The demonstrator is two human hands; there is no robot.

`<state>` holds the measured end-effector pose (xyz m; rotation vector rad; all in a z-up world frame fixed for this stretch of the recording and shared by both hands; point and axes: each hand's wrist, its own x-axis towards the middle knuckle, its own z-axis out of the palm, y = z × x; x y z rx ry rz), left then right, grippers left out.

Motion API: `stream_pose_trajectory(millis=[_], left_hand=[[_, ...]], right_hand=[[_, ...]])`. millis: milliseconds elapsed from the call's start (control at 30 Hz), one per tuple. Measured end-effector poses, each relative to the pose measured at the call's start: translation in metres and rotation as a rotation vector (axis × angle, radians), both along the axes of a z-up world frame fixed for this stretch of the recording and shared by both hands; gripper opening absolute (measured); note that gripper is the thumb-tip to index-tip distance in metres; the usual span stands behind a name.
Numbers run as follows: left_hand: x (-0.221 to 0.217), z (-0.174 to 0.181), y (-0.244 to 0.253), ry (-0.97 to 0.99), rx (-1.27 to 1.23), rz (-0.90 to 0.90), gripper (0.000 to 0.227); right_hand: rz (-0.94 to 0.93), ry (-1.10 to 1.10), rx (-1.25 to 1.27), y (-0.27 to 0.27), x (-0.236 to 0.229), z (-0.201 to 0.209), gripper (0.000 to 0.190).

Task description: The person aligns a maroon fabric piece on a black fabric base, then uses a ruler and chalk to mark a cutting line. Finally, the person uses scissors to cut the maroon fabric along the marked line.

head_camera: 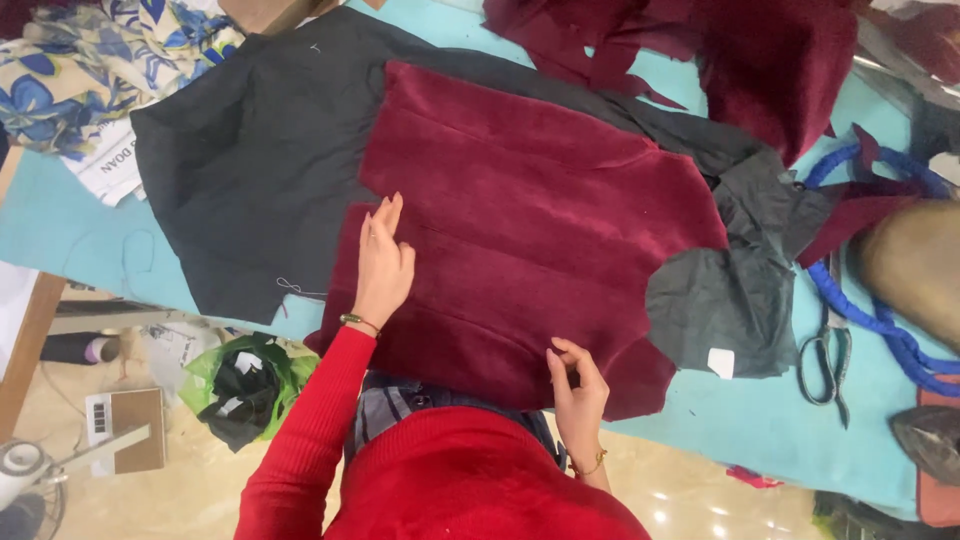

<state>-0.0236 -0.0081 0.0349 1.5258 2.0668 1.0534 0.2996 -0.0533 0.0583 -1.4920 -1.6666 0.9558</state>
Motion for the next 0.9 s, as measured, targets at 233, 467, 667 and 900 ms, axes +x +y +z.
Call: stream_pose_trajectory(millis=[233,467,667,900], left_hand=[[-0.027,-0.003,0.001,0.062,0.045,-0.047,0.038],[-0.033,-0.006,-0.008,0.246,0.036,-0.183,0.047],[-0.029,-0.023,-0.01,0.505,-0.003,-0.204,0.054],[-0.026,-0.02,-0.009,0.557,0.0,-0.191,0.056]], right_hand=[[0.031,-0.033,0.052,-0.014,-0.017,0.002,0.018],[-0.011,0.005,-0.01,-0.027,-0.045,0.01,0.017],[-0.044,-0.082,-0.037,-0.04,-0.061,0.013,0.018],[-0.118,-0.079,-0.067,-0.044,-0.07,0.027,0.019]])
